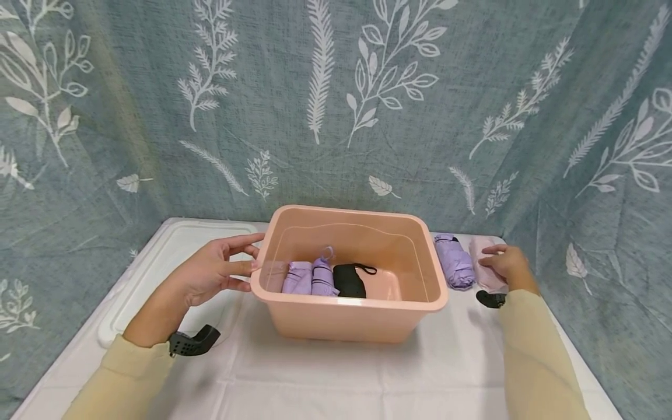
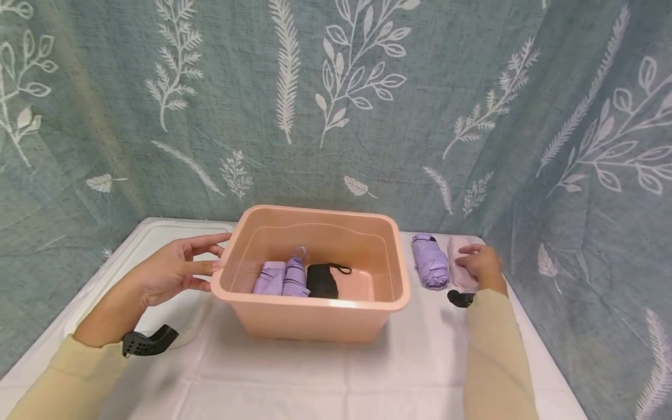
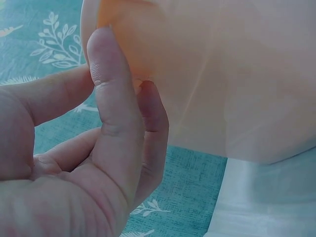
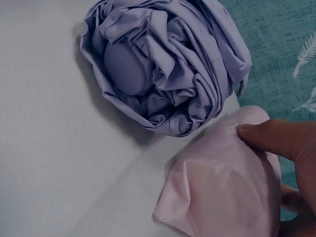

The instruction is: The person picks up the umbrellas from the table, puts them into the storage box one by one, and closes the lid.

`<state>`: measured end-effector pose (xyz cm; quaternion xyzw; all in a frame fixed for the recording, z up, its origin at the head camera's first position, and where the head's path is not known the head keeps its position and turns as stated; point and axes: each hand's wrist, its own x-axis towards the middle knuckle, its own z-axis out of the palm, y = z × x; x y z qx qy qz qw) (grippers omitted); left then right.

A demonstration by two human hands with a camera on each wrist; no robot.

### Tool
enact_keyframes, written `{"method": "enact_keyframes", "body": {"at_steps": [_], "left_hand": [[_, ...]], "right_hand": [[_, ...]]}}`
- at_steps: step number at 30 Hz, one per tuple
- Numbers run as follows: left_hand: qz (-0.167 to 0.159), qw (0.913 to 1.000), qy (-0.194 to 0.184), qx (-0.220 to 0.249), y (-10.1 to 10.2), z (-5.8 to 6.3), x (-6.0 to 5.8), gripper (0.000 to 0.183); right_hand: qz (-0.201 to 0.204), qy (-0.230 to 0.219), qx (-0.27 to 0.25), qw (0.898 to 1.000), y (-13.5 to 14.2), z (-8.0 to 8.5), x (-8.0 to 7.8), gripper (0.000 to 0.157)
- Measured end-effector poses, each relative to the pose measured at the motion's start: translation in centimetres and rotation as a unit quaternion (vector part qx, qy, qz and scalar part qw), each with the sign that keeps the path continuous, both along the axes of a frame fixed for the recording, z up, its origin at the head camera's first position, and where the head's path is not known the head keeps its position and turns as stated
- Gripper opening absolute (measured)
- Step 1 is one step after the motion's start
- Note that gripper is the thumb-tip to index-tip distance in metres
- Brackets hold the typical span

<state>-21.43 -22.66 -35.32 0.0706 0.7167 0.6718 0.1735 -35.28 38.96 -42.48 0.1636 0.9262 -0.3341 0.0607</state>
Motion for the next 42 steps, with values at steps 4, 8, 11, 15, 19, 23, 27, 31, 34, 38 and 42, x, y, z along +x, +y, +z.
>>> {"method": "enact_keyframes", "body": {"at_steps": [4, 8, 11, 15, 19, 23, 27, 31, 34, 38, 42], "left_hand": [[0.0, 1.0, -0.002, -0.001, 0.0, 0.1, -0.1, 0.078], [-0.001, 1.0, -0.001, 0.0, 0.0, 0.1, 0.0, 0.077], [0.001, 1.0, -0.001, -0.001, -0.1, 0.2, 0.1, 0.077], [0.005, 1.0, -0.004, -0.005, 0.0, 0.1, 0.0, 0.078], [0.007, 0.9999, -0.002, -0.008, 0.0, 0.0, 0.0, 0.078], [0.007, 0.9999, 0.003, -0.007, 0.0, 0.0, 0.1, 0.079], [0.006, 0.9999, 0.01, -0.01, 0.0, 0.1, 0.1, 0.078], [0.005, 0.9999, 0.003, -0.009, 0.0, 0.0, 0.0, 0.078], [0.001, 1.0, 0.002, -0.007, 0.0, -0.1, -0.1, 0.078], [-0.004, 0.9999, 0.009, -0.004, -0.1, -0.1, 0.1, 0.078], [-0.007, 0.9999, 0.015, -0.003, -0.3, -0.1, 0.2, 0.078]], "right_hand": [[0.014, 0.004, -0.007, 1.0, 0.4, -0.1, -0.2, 0.053], [0.025, 0.024, -0.01, 0.999, 0.8, -0.7, -0.1, 0.053], [0.029, 0.036, -0.008, 0.999, 0.8, -1.0, 0.2, 0.054], [0.02, 0.045, -0.035, 0.998, 0.8, -1.5, 0.8, 0.055], [0.019, 0.042, -0.024, 0.999, 0.6, -1.4, 1.2, 0.055], [0.026, 0.046, -0.005, 0.999, 0.2, -1.2, 1.4, 0.053], [0.024, 0.059, -0.018, 0.998, 0.2, -1.4, 1.6, 0.053], [0.004, 0.046, -0.077, 0.996, 0.6, -1.8, 2.0, 0.057], [-0.005, 0.028, -0.126, 0.992, 1.1, -2.0, 2.4, 0.062], [-0.007, 0.015, -0.165, 0.986, 1.7, -2.1, 2.9, 0.067], [-0.011, 0.023, -0.223, 0.974, 2.0, -2.0, 3.2, 0.049]]}}
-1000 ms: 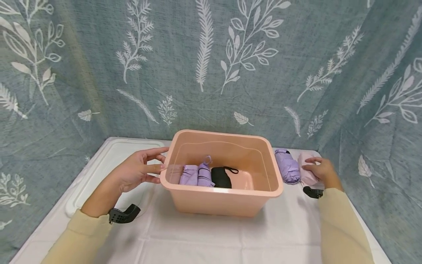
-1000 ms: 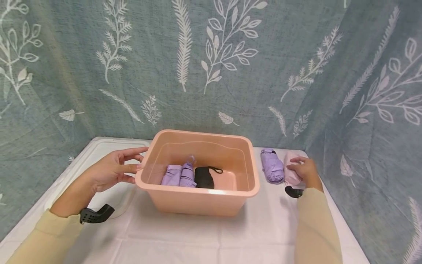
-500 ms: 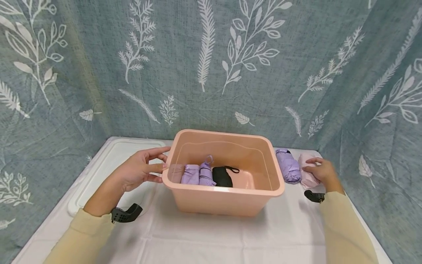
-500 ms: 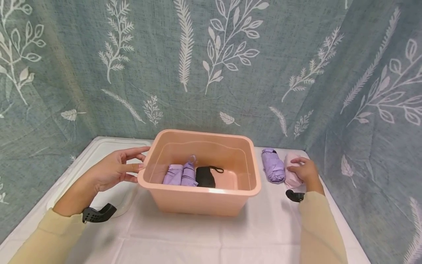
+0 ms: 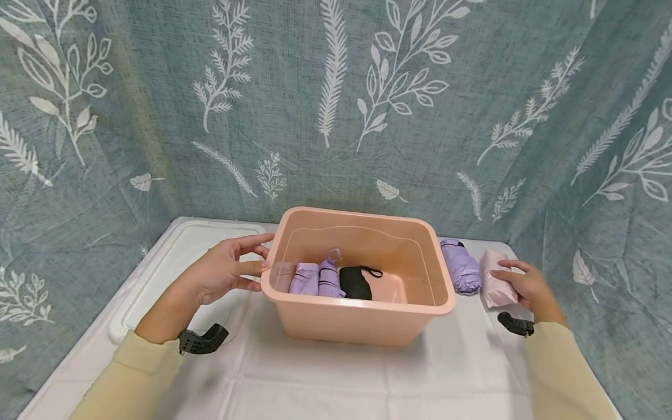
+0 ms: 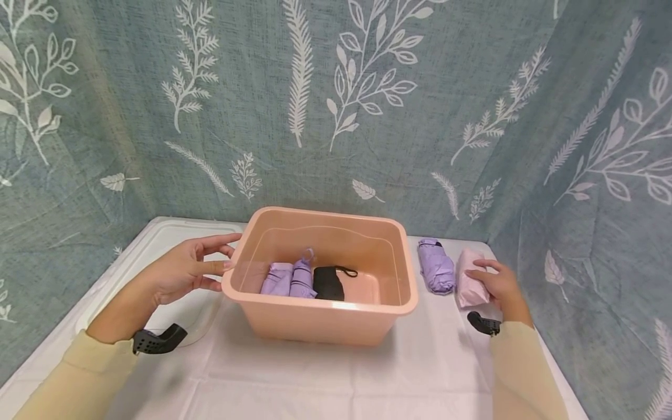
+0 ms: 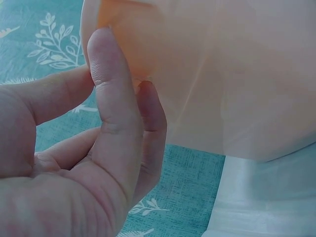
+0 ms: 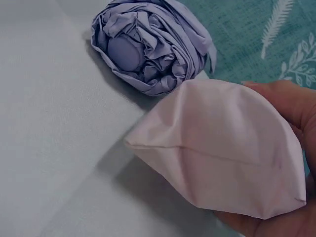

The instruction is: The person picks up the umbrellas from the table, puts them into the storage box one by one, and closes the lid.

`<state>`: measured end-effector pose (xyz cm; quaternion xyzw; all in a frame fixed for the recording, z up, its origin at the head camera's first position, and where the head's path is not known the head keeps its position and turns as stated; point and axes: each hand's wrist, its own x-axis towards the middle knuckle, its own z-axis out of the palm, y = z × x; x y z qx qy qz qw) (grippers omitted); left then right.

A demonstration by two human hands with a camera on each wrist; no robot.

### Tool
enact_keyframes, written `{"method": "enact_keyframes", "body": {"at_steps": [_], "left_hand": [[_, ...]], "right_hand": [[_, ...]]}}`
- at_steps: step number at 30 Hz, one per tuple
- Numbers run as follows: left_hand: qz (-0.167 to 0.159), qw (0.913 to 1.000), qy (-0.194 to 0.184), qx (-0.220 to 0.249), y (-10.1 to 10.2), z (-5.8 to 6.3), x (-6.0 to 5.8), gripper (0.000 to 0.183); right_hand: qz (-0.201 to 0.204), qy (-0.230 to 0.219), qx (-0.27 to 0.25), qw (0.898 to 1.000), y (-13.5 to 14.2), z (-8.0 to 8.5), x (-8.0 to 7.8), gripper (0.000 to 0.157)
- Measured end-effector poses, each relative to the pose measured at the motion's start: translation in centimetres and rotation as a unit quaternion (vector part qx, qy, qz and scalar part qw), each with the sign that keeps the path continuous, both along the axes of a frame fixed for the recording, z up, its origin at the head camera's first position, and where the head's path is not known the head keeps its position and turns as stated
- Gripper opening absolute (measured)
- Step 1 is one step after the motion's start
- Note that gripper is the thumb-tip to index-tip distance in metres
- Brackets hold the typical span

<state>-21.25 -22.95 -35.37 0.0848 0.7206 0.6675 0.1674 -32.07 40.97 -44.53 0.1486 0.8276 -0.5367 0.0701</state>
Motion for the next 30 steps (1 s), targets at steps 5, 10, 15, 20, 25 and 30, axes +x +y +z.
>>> {"method": "enact_keyframes", "body": {"at_steps": [5, 10, 15, 20, 25, 30], "left_hand": [[-0.001, 1.0, 0.001, 0.0, 0.0, 0.1, 0.0, 0.078], [0.0, 1.0, -0.001, 0.0, 0.1, 0.2, 0.1, 0.078], [0.001, 1.0, -0.005, -0.003, 0.1, 0.2, 0.2, 0.079], [0.002, 1.0, -0.002, -0.006, 0.1, 0.3, 0.1, 0.079], [0.003, 1.0, -0.002, -0.009, 0.2, 0.2, 0.0, 0.078], [0.003, 0.9999, -0.01, -0.011, 0.1, 0.3, 0.0, 0.078]], "right_hand": [[-0.003, 0.016, -0.069, 0.997, -0.2, 0.0, 0.5, 0.03], [-0.011, 0.015, -0.103, 0.994, -1.0, 0.4, 1.5, 0.038], [-0.014, 0.027, -0.182, 0.983, -2.1, 0.9, 2.8, 0.028], [-0.008, 0.043, -0.245, 0.969, -3.2, 1.4, 3.9, 0.027], [0.001, 0.027, -0.237, 0.971, -4.2, 1.7, 4.6, 0.026], [0.016, 0.016, -0.202, 0.979, -5.3, 2.0, 5.1, 0.032]]}}
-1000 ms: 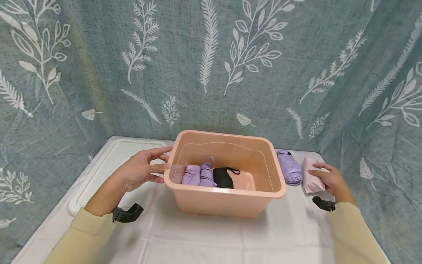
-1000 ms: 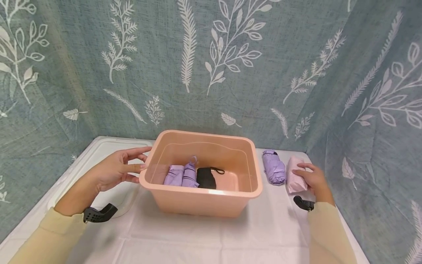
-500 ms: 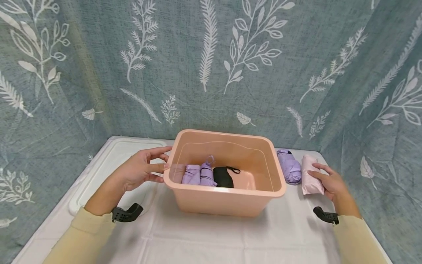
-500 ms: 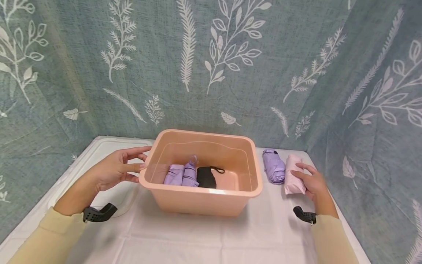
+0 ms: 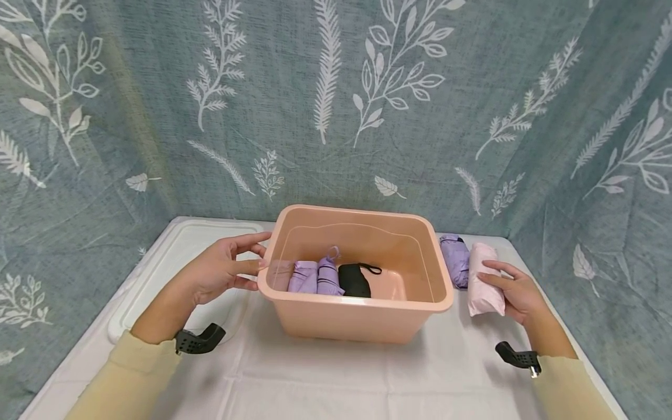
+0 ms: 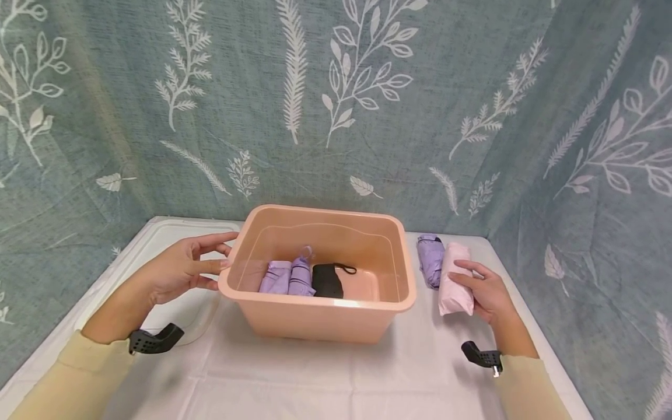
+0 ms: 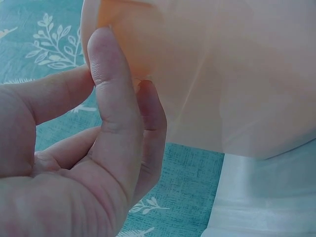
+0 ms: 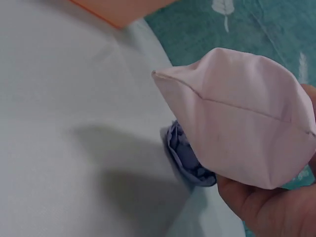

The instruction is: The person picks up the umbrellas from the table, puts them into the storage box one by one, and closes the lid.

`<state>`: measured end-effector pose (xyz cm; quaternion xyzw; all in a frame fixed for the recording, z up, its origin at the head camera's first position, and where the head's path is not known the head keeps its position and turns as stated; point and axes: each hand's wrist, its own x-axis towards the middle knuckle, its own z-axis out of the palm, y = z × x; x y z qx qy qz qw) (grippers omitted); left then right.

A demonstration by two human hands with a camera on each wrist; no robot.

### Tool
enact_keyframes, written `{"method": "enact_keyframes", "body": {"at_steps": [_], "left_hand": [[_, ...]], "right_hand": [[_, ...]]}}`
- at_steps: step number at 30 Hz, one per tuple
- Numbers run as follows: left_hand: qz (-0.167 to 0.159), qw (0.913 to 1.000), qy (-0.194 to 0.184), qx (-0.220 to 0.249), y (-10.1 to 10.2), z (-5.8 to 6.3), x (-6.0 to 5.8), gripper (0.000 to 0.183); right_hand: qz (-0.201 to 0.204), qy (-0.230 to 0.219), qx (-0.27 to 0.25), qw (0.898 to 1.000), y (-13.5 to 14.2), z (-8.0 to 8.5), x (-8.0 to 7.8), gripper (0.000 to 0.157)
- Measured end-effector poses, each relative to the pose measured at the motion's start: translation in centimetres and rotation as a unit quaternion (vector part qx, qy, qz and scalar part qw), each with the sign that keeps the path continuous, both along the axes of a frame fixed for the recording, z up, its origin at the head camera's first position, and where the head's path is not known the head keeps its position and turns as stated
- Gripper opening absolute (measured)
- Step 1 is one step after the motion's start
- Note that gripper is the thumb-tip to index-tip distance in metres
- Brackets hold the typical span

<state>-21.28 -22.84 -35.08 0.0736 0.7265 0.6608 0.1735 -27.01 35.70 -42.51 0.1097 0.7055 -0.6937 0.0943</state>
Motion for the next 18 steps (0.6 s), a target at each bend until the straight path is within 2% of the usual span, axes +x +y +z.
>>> {"method": "enact_keyframes", "body": {"at_steps": [6, 11, 18], "left_hand": [[0.0, 1.0, -0.001, 0.0, 0.1, 0.0, 0.0, 0.078], [0.0, 1.0, 0.002, -0.002, 0.1, 0.1, 0.1, 0.079], [0.0, 1.0, 0.003, -0.004, 0.2, 0.1, 0.0, 0.079]], "right_hand": [[0.023, 0.006, 0.036, 0.999, -0.9, 0.8, 0.8, 0.042], [0.061, 0.041, 0.061, 0.995, -1.5, 1.4, 1.5, 0.048], [0.12, 0.081, 0.063, 0.987, -1.8, 2.4, 2.5, 0.05]]}}
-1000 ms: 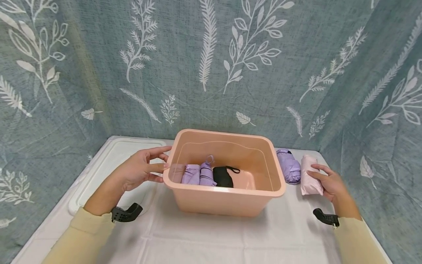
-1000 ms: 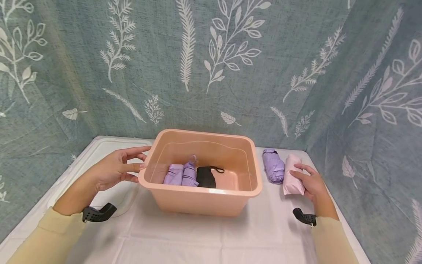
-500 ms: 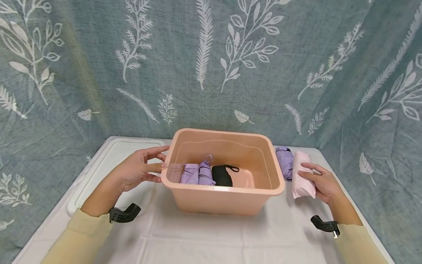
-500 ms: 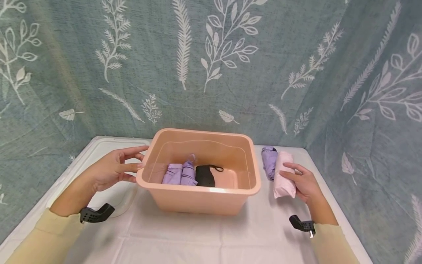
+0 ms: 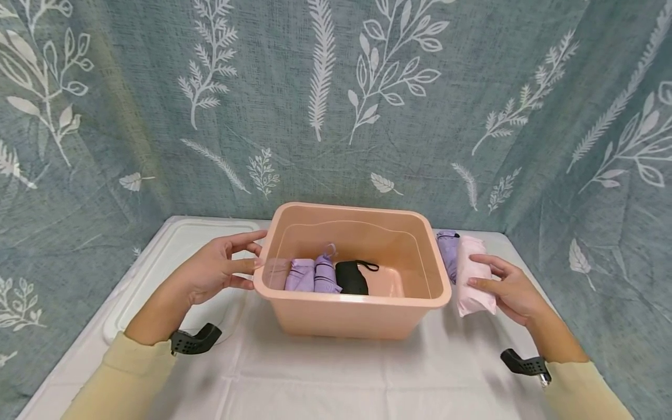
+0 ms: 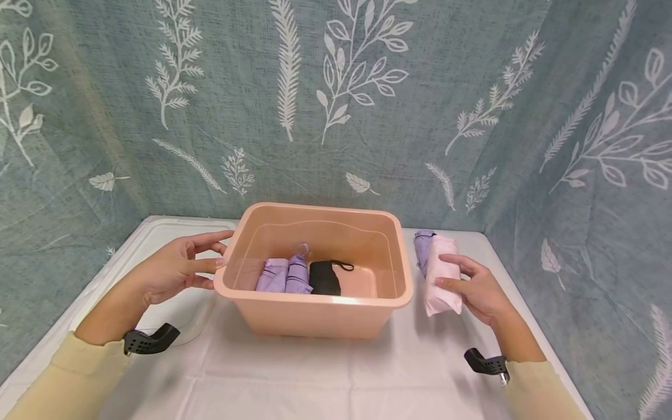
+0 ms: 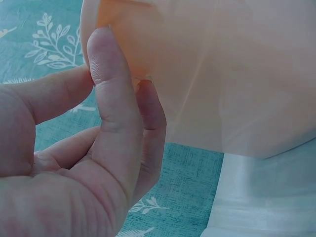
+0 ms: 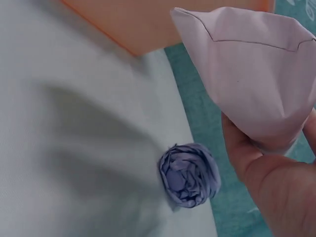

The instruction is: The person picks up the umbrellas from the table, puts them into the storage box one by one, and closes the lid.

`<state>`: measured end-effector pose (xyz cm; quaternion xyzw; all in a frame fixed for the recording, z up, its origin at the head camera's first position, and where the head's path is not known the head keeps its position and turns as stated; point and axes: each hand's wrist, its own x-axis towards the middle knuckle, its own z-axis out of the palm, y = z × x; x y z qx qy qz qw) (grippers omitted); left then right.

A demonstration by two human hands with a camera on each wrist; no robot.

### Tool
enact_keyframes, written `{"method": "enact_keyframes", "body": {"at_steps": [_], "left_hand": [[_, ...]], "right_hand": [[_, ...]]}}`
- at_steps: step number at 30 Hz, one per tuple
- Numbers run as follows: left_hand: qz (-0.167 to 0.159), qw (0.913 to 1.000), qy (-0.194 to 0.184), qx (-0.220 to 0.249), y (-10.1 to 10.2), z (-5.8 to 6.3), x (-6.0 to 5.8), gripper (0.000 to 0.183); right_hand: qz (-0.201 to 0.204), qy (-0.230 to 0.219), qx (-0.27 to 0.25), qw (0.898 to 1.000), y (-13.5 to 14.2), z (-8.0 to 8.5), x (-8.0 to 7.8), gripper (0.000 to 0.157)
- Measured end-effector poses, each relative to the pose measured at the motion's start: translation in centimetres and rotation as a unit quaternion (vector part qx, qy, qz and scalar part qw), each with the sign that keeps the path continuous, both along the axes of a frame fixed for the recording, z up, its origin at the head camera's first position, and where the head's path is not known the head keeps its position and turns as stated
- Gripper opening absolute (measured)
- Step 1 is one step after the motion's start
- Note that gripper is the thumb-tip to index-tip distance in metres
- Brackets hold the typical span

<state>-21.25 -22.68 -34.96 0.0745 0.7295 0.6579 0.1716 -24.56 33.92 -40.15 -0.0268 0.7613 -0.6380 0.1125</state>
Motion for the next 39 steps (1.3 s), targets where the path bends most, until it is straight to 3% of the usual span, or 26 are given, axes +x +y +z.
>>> {"method": "enact_keyframes", "body": {"at_steps": [9, 19, 31, 39], "left_hand": [[-0.009, 0.9999, 0.012, 0.004, -0.1, 0.1, 0.0, 0.078], [-0.009, 0.9998, 0.014, 0.008, 0.0, -0.1, -0.1, 0.079], [-0.005, 0.9999, 0.01, 0.007, 0.0, 0.1, 0.0, 0.079], [-0.007, 0.9999, 0.007, 0.012, 0.1, 0.1, 0.0, 0.079]], "right_hand": [[0.056, 0.031, -0.048, 0.997, -0.7, 1.3, 0.6, 0.042], [0.07, 0.055, -0.102, 0.991, -1.6, 3.3, 0.8, 0.039], [0.111, 0.055, -0.122, 0.985, -2.0, 6.6, 1.0, 0.046], [0.096, 0.076, -0.104, 0.987, -3.3, 7.9, 0.9, 0.046]]}}
